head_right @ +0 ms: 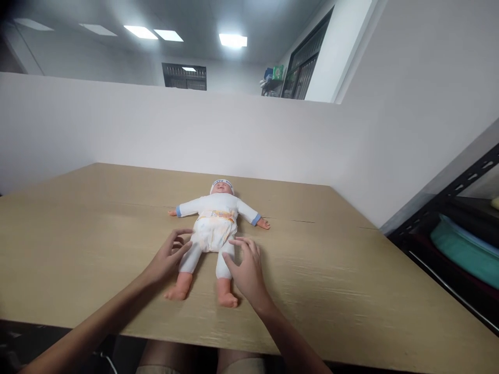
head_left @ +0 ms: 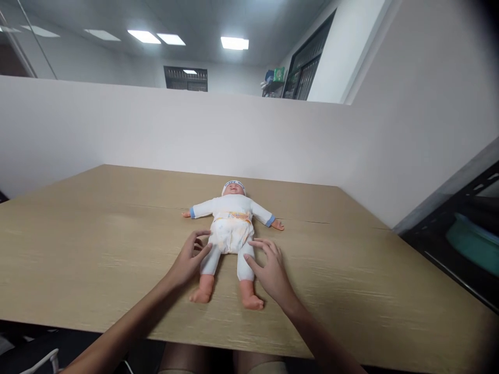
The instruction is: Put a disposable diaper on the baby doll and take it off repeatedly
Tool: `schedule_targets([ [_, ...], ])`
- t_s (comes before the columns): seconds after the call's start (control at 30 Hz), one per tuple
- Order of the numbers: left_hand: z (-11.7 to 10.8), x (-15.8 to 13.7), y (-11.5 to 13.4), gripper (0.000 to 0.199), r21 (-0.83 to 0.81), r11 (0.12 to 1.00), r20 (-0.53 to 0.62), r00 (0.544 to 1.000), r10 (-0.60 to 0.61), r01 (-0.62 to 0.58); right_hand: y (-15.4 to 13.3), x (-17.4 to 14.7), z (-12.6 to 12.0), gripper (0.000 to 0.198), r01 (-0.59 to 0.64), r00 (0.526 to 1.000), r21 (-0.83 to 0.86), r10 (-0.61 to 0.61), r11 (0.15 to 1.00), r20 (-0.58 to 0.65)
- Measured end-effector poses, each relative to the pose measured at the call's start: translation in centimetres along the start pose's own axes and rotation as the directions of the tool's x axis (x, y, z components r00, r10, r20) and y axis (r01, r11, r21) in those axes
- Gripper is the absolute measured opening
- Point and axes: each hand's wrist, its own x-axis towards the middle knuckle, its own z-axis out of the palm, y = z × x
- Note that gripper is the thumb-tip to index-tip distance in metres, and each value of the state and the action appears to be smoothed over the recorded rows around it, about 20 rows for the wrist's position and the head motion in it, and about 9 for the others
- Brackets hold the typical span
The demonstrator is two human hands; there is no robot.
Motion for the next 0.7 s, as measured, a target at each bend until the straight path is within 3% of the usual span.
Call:
schedule_targets([
  [0.1, -0.7, 0.0, -0.8, 0.064, 0.122, 0.99, -0.06, 0.995, 0.084, -0.076, 0.4, -0.3, -0.6, 0.044, 0.036, 0.999, -0.001, -0.036, 0.999, -0.038],
  [0.17, -0.8, 0.5, -1.2, 0.059, 0.192, 0.97, -0.036, 0.987, 0.158, -0.148, 0.6, -0.1, -0.5, 0.052, 0.066, 0.998, -0.018, -0.067, 0.998, -0.02],
  [0.3, -0.8, 1.8, -1.7, 0.045, 0.309, 0.919, 0.004, 0.966, 0.257, -0.246, 1.7, 1.4, -0.1, 0.042, 0.167, 0.983, 0.022, -0.168, 0.986, 0.077],
  [0.4, -1.2, 3.4, -2.4, 0.048, 0.387, 0.894, -0.065, 0.96, 0.272, -0.227, 3.9, 3.7, -0.2, 0.034, 0.207, 0.978, 0.013, -0.207, 0.978, 0.032],
  [0.6, -2.3, 9.0, -4.5, 0.044, 0.527, 0.831, -0.234, 0.91, 0.343, -0.178, 9.4, 10.3, -0.4, 0.038, 0.178, 0.968, -0.18, -0.204, 0.968, -0.143],
  [0.7, -2.5, 11.9, -5.4, 0.045, 0.592, 0.784, -0.241, 0.887, 0.395, -0.188, 11.6, 12.8, -0.2, 0.046, 0.169, 0.962, -0.274, -0.219, 0.947, -0.165],
])
